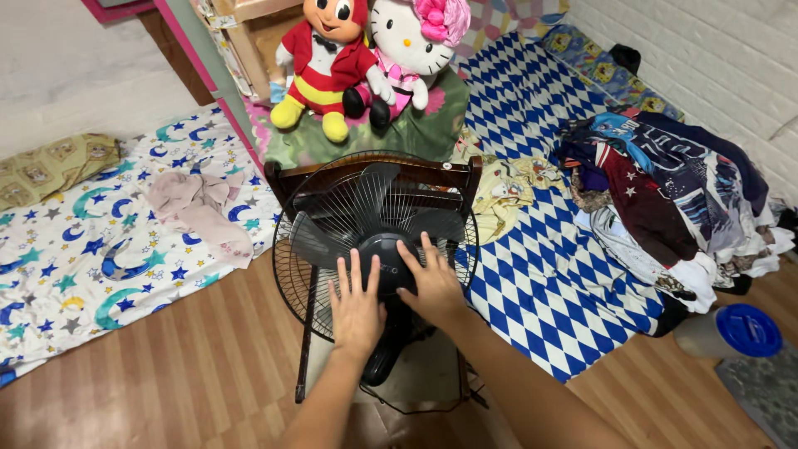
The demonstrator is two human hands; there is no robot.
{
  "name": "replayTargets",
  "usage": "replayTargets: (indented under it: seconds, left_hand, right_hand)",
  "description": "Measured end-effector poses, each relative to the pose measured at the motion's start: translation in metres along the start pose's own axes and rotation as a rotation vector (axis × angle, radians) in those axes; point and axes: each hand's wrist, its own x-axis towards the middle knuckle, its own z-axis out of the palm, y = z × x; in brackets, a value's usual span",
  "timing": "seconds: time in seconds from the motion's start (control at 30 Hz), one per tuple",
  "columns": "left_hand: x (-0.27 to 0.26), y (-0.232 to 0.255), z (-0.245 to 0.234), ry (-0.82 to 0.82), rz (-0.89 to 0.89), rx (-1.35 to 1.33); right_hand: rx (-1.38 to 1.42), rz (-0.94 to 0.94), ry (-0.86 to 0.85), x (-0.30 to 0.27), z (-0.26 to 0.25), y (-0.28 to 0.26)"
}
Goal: The person assembles a black table fan by attaching the front wire cage to the fan head. They repeatedly align and press the cage onto the fan blades and motor housing, rotating it to secure the fit. The fan remains on a wooden chair throughout the process.
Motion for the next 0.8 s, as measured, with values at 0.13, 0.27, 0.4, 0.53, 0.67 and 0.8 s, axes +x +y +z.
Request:
replayTargets:
  seconds: [0.13, 0.27, 0.4, 0.53, 0.67, 0.8]
  left_hand:
    - [-0.007, -0.008, 0.0, -0.033, 0.09, 0.069]
    - [-0.012, -0.022, -0.006, 0.019, 0.063, 0.003]
    - [-0.006, -0.024, -0.014, 0.05, -0.098, -0.237]
    - [-0.003, -0.026, -0.04, 0.333, -0.21, -1.162]
    - [-0.076, -0.028, -0.109, 0.306, -0.282, -1.889]
    - [-0.111, -0.015, -0.138, 0.217, -0.164, -1.936]
  right_hand:
    - [-0.028, -0.004, -0.102, -0.003, 0.0, 0.006]
    - [-0.024, 0.029, -0.166, 0.001, 0.005, 0.012]
    - [0.272, 0.179, -0.177, 0.01, 0.004, 0.018]
    - [1.081, 0.501, -0.065, 0.005, -0.04, 0.013]
    - [1.413, 0.331, 0.051, -0.052, -0.106, -0.01]
    - [1.456, 0.256, 0.066, -0.078, -0.135, -0.026]
